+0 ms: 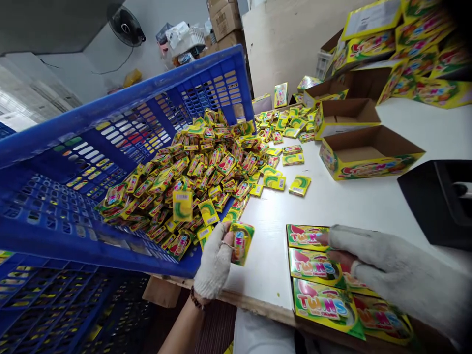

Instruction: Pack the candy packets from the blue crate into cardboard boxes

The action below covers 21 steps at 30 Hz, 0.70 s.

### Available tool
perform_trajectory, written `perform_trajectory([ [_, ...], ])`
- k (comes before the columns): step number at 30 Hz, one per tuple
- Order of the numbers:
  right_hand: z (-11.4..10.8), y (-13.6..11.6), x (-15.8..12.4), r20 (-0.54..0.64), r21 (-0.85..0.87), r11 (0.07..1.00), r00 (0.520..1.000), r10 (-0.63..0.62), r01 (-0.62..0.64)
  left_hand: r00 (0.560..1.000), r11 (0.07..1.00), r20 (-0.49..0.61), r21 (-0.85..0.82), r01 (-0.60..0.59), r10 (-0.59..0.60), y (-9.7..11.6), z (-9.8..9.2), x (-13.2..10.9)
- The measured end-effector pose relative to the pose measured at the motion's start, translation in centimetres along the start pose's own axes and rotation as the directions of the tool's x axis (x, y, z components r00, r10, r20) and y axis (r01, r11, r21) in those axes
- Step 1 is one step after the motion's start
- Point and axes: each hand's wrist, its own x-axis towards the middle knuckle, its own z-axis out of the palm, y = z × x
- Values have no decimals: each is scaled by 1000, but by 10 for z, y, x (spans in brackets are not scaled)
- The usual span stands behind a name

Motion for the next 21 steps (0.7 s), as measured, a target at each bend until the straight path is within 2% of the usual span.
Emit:
perform_trajectory([
  [1,-1,-12,4,-4,17,1000,1000,-18,19,998,990,57,-141,26,-18,17,4,-5],
  [3,-6,-31,11,-28,69,994,997,-78,79,968,908,250,-405,108,-3,50,16,-15],
  [5,-13,-38,15,-9,109,986,992,-129,130,910,812,408,-555,181,76,74,29,-21],
  [7,-24,-34,12,37,131,985,993,-116,110,877,742,461,-633,221,133,86,39,-23],
  [9,-35,-25,3,59,112,993,998,-26,20,862,761,487,-609,221,139,88,45,-21],
  [11,-41,-16,-10,38,8,1000,999,22,-22,853,871,504,-470,139,135,89,49,-21],
  [13,-43,-10,-22,53,-150,988,998,-33,41,854,949,486,-314,-29,187,94,55,-26],
  [15,-41,-5,-32,103,-244,961,989,-109,132,825,950,488,-259,-175,285,103,63,-35],
  [17,-39,0,-37,182,-210,968,978,-101,139,792,934,510,-291,-209,336,110,71,-43],
  [19,-40,8,-39,276,-144,989,961,9,32,813,935,490,-308,-175,313,108,75,-44],
  [21,-42,15,-37,390,-181,977,903,177,-114,881,951,386,-245,-188,274,91,74,-36],
])
